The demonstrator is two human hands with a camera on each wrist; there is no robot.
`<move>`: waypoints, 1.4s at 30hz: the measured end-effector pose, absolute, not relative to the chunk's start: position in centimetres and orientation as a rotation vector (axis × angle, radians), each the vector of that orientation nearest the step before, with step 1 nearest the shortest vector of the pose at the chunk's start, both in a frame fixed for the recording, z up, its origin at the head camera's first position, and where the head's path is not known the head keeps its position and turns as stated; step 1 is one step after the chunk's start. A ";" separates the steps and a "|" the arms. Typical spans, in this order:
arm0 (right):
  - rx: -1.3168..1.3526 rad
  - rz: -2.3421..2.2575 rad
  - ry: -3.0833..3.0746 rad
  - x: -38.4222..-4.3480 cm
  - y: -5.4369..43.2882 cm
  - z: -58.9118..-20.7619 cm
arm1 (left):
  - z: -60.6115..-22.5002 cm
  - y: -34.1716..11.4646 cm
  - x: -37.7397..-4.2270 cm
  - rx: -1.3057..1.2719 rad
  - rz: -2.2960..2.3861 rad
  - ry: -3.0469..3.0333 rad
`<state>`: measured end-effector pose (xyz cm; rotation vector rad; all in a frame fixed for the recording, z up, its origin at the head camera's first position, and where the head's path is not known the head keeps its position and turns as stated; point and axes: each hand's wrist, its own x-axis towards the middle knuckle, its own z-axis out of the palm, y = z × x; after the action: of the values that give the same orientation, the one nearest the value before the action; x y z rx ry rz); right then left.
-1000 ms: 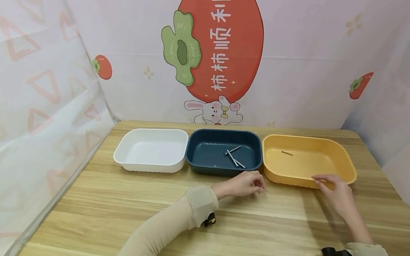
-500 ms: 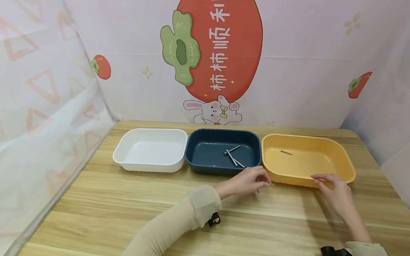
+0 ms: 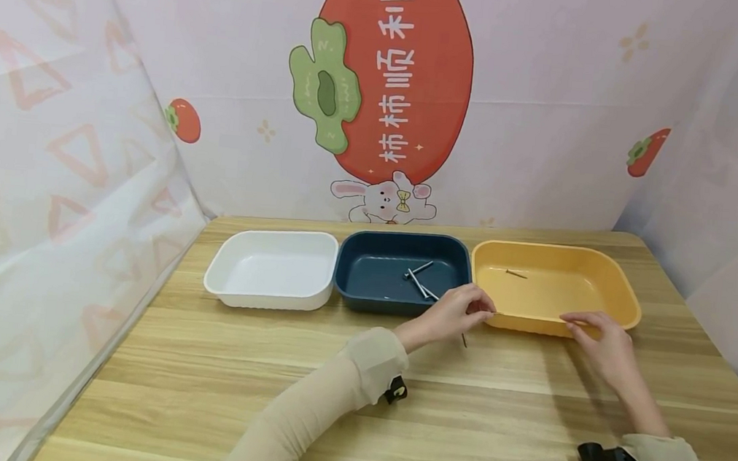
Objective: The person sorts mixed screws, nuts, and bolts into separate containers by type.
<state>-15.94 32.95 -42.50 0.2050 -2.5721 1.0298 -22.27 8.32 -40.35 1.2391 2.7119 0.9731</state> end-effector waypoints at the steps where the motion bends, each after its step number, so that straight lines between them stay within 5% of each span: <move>1: 0.205 1.022 -2.576 -15.9 32.9 -42.4 | -40.3 8.4 -22.4 1.242 0.971 2.724; 17: 0.193 0.932 -2.602 -18.8 37.5 -49.3 | -41.0 10.1 -23.6 1.124 0.932 2.792; 42: 0.179 0.994 -2.582 -17.0 34.5 -44.7 | -41.2 7.9 -23.0 1.214 1.112 2.680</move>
<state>-17.00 34.46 -44.70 0.1792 -2.5821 0.9941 -22.97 7.86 -41.20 1.2137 2.6804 1.1118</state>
